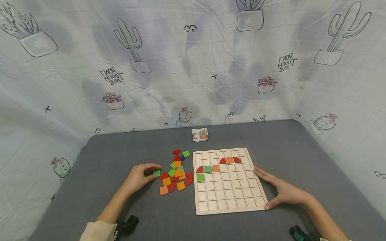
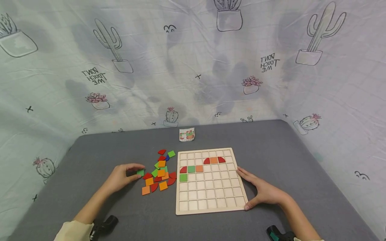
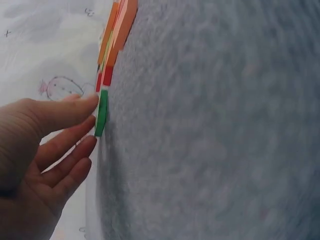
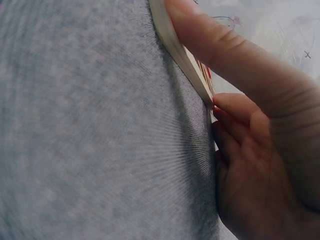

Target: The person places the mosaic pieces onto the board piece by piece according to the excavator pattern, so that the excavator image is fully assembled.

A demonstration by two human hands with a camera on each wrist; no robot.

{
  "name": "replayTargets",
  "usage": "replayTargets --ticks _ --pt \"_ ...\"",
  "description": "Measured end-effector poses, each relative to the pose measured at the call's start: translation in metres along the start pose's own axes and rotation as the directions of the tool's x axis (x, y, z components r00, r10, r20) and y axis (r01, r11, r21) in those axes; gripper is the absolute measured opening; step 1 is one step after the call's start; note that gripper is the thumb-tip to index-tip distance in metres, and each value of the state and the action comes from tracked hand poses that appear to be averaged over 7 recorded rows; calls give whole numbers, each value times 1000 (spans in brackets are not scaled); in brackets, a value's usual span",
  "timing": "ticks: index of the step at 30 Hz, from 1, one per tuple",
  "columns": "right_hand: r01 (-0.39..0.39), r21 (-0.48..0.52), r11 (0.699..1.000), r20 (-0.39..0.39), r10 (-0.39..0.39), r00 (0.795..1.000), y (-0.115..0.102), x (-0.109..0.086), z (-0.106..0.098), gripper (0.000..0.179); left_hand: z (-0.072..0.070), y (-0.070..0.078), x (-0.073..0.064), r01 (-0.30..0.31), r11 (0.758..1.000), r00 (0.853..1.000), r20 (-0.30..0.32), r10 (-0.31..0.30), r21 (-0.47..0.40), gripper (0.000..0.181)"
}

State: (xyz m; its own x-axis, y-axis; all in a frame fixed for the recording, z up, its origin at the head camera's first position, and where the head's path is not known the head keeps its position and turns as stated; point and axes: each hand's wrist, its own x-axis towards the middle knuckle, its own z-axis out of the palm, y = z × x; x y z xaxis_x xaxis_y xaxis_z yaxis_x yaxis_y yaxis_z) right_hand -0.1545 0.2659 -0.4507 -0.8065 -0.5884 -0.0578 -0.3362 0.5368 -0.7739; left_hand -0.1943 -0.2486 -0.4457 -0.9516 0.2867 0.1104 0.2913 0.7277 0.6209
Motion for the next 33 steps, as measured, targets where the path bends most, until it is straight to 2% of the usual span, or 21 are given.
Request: replayTargets --ticks 6,14,27,33 --pt "6 5 1000 1 -6 1000 2 0 0 112 -2 -3 0 14 1000 1000 6 -14 -6 32" --pt "11 2 1000 1 -11 1000 1 0 -1 111 -2 -1 2 -23 1000 998 -61 24 6 33" --pt "48 19 999 -7 -48 999 2 1 2 111 -7 -4 -3 -23 1000 996 85 23 -6 33" --pt "39 14 999 -9 -38 999 2 1 1 111 -7 -4 -3 -17 1000 997 80 17 4 33"
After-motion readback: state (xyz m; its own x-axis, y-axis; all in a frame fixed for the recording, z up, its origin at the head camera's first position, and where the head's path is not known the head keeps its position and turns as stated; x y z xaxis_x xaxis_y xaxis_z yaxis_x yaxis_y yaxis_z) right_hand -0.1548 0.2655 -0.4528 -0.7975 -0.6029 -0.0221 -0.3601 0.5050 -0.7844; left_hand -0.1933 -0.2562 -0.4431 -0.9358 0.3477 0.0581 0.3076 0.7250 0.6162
